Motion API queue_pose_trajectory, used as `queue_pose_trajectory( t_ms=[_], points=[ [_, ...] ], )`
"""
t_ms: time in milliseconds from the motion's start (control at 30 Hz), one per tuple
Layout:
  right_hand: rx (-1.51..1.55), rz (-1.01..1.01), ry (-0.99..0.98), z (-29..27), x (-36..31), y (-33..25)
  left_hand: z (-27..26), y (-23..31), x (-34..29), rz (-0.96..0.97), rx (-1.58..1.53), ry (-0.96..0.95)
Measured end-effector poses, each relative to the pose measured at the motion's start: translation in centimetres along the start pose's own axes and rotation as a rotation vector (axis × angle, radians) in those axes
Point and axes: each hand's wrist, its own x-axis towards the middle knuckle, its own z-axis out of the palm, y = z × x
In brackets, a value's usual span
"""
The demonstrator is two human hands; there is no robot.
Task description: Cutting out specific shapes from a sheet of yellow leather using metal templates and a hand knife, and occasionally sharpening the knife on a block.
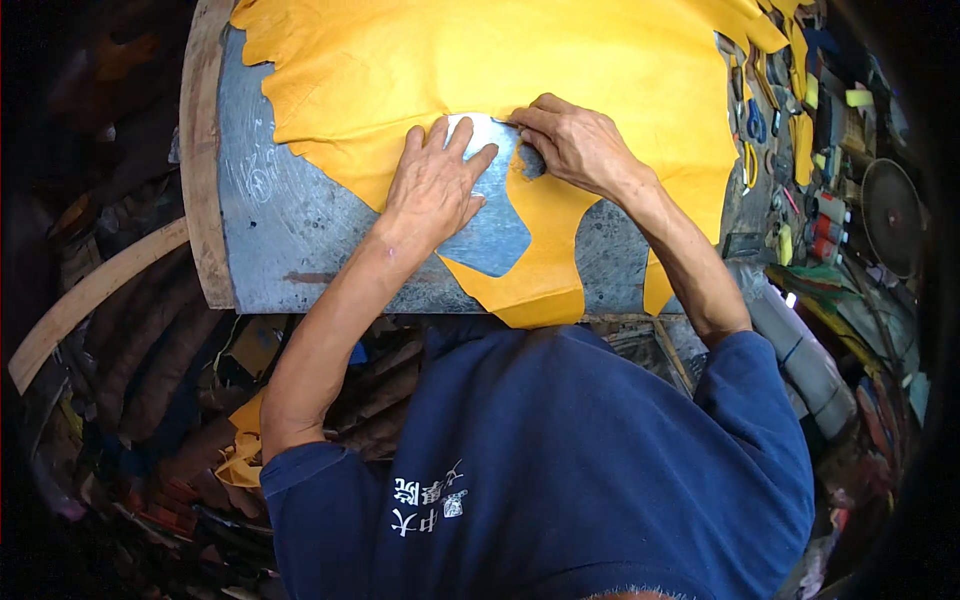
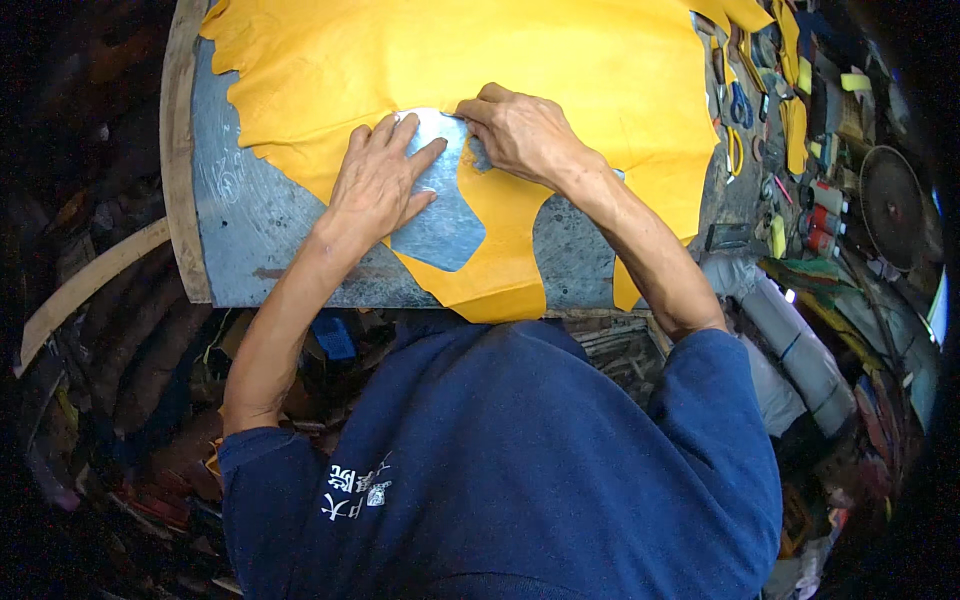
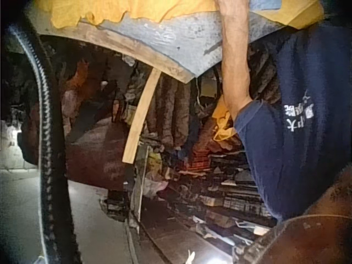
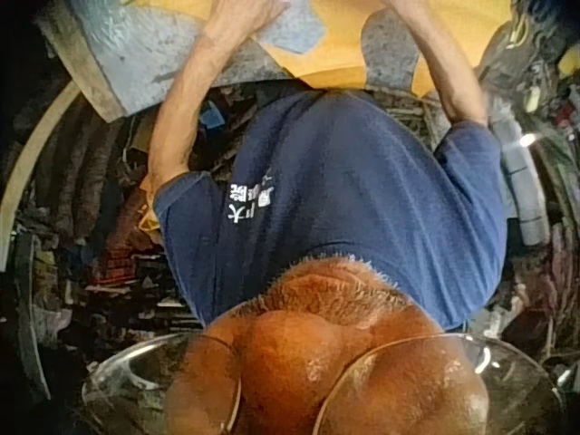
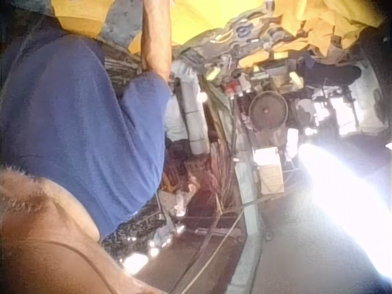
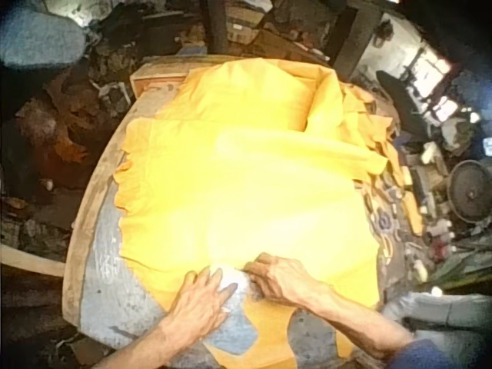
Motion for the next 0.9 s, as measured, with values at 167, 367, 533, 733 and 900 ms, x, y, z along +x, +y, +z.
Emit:
queue_pose_trajectory(
  t_ms=[167, 367, 533, 733, 900],
  points=[
    [0.079, 0.131, 0.038, 0.6, -2.1, -0.3, -0.6, 0.8, 1.1, 0.002, 0.038, -0.030],
    [0.148, 0.173, 0.076, 1.1, -3.6, -0.3, -0.8, 1.4, 2.1, -0.002, 0.125, -0.038],
    [0.162, 0.196, 0.068, 1.2, -4.4, -0.1, -0.7, 1.5, 2.5, -0.009, 0.134, -0.057],
    [0.175, 0.208, 0.064, 1.2, -4.5, 0.2, -0.8, 1.4, 2.2, 0.010, 0.175, -0.015],
    [0.204, 0.249, 0.091, 1.2, -4.7, -0.3, -0.9, 0.8, 2.2, 0.102, 0.136, -0.020]
  ],
)
